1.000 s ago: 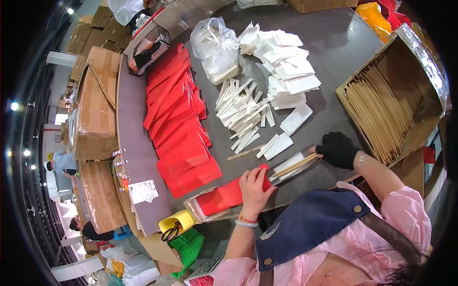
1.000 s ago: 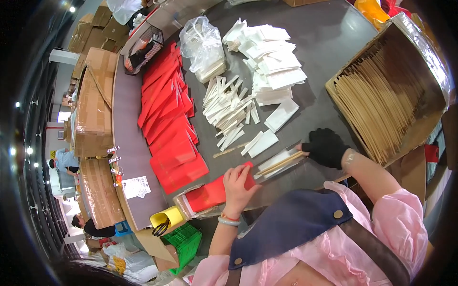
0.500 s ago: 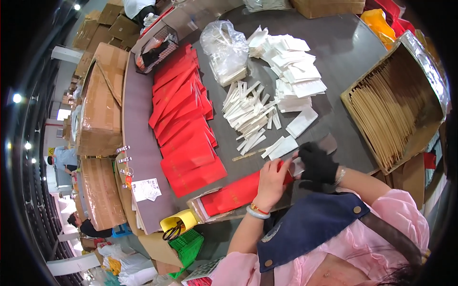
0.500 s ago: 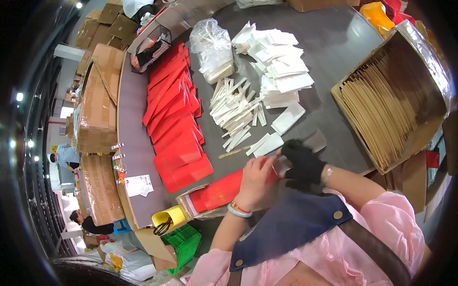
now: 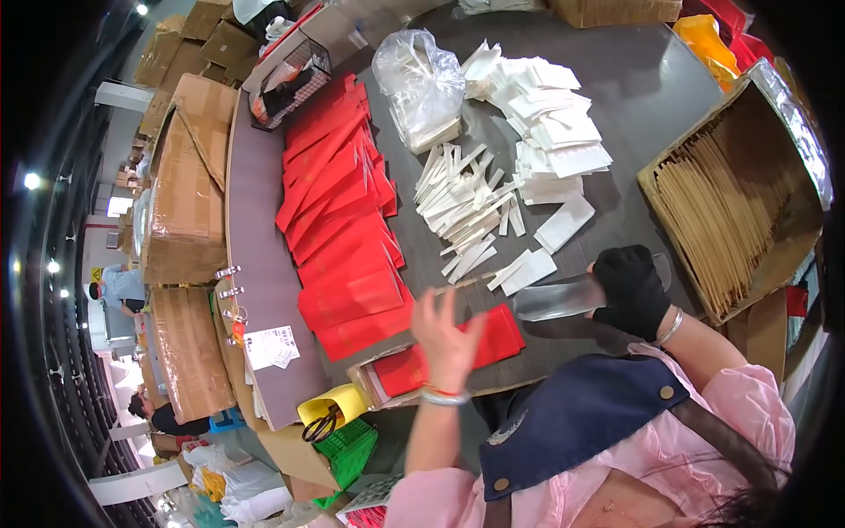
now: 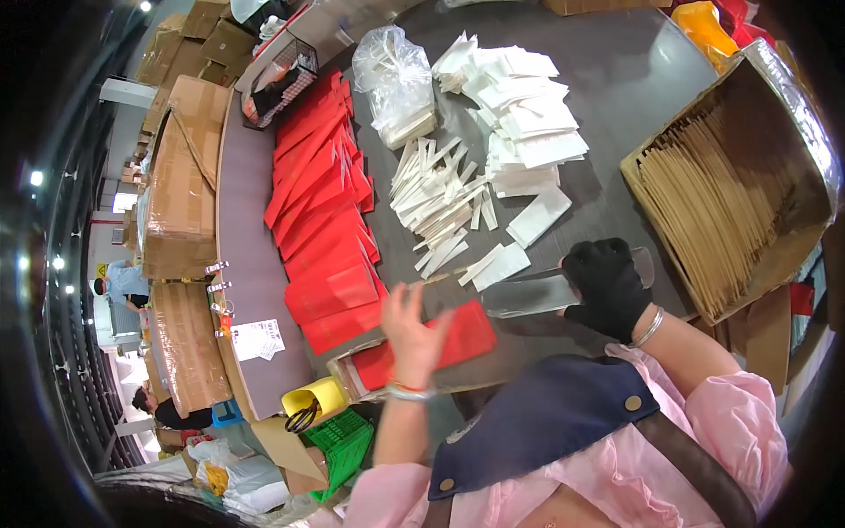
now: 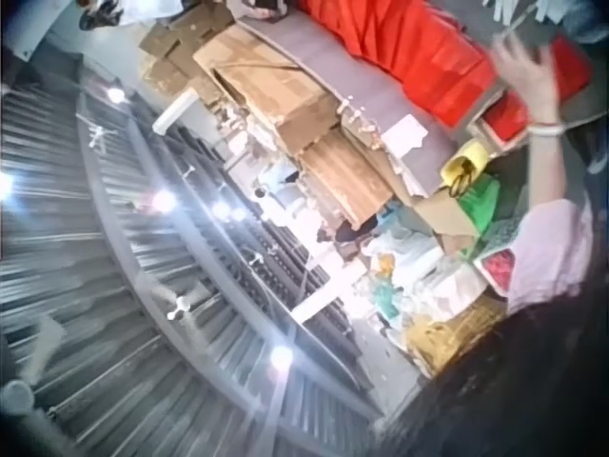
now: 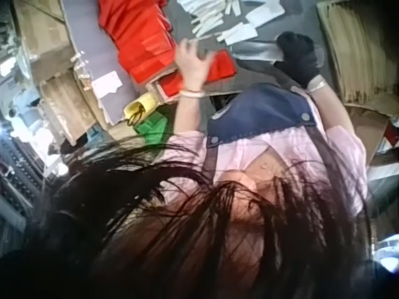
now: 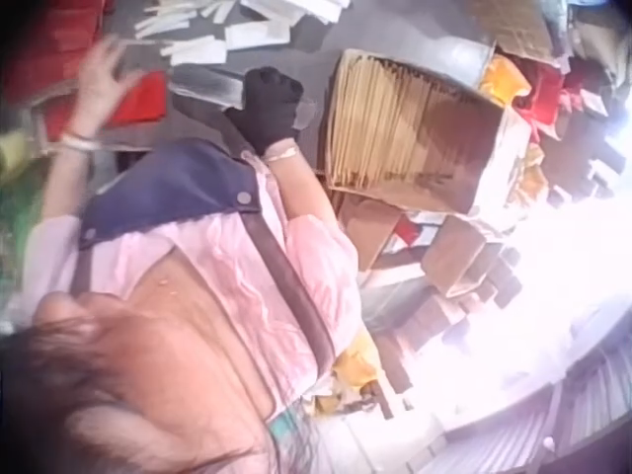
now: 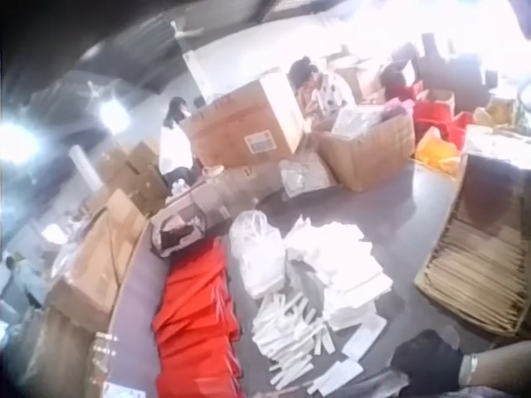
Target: Packing pairs of chopsticks into red plastic sleeves.
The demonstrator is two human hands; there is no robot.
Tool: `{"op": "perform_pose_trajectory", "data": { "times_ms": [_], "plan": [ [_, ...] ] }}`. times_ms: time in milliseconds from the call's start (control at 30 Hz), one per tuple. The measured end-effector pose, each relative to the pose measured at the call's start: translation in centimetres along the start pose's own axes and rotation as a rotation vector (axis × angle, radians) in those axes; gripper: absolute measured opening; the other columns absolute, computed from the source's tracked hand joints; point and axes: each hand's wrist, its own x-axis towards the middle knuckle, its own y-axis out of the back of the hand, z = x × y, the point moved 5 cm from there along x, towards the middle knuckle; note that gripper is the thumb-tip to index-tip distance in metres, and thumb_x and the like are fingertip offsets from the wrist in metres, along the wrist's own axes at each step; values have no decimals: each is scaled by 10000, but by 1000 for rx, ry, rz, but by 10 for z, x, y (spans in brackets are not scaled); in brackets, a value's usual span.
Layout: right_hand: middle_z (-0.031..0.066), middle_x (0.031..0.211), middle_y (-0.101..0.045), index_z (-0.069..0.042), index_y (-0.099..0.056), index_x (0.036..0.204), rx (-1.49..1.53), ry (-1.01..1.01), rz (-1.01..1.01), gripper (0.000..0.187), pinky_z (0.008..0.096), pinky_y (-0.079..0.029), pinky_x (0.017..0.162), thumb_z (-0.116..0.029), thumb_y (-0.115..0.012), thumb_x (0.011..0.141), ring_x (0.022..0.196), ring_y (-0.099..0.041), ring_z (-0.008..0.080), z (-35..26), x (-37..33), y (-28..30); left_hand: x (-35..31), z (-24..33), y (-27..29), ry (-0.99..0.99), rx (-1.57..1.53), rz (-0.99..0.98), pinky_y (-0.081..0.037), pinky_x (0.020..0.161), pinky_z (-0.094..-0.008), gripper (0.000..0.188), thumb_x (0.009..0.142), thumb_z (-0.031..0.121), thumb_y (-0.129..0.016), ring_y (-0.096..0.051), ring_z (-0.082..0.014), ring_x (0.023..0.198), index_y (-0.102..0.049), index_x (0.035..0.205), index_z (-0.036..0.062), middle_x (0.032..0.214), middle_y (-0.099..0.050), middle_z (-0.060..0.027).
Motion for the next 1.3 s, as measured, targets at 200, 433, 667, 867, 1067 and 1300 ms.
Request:
{"op": "perform_pose_trajectory", "data": {
  "times_ms": [200, 433, 667, 867, 1067, 1300],
  "plan": [
    [104, 1041, -575, -98, -597, 1046, -43, 17, -37, 645, 447, -368, 923, -395, -832, 524, 1002, -550, 309, 1, 0, -13, -40, 14, -46, 278, -183, -87, -113, 1123, -618, 990, 639, 521, -821, -195, -432, 1389, -418, 1392, 21, 1463, -315, -204],
    [123, 1076, -599, -75, -604, 1099, 86, 141, -167, 668, 460, -370, 943, -490, -797, 612, 1026, -558, 324, -32, 16, -73, -38, 17, -45, 232, -278, -112, -98, 1134, -604, 947, 676, 480, -816, -170, -426, 1414, -415, 1399, 19, 1489, -291, -206],
    [116, 1009, -636, -74, -643, 1064, 165, -36, 301, 493, 401, -467, 864, -196, -842, 628, 990, -600, 322, 30, -3, -8, 26, 35, -42, -57, -144, -21, -317, 1027, -521, 612, 724, 296, -795, -419, -364, 1231, -578, 1258, 93, 1318, -481, -126],
    [156, 1089, -629, 8, -597, 1112, -183, -739, 676, 318, 385, -467, 927, -153, -643, 843, 1042, -603, 312, 245, -174, 55, 57, 48, -63, -148, -185, -175, -405, 835, -435, 258, 690, 162, -797, -534, -280, 927, -648, 896, 119, 952, -571, -53],
    [193, 1122, -629, 10, -618, 1107, -133, -781, 482, 295, 390, -466, 915, -154, -566, 867, 1066, -585, 361, 278, -185, 37, 58, 58, -47, 18, -516, -339, -479, 631, -330, 172, 744, 144, -765, -616, -240, 678, -630, 805, 54, 734, -636, -83],
    [194, 1233, -619, 19, -591, 1224, -470, -818, 502, 359, 359, -444, 984, -231, -515, 977, 1155, -583, 321, 284, -194, 41, 7, 85, -44, -230, -248, -350, -414, 884, -408, 291, 637, 189, -813, -528, -259, 984, -679, 884, 114, 975, -600, -36]
  ]
}}
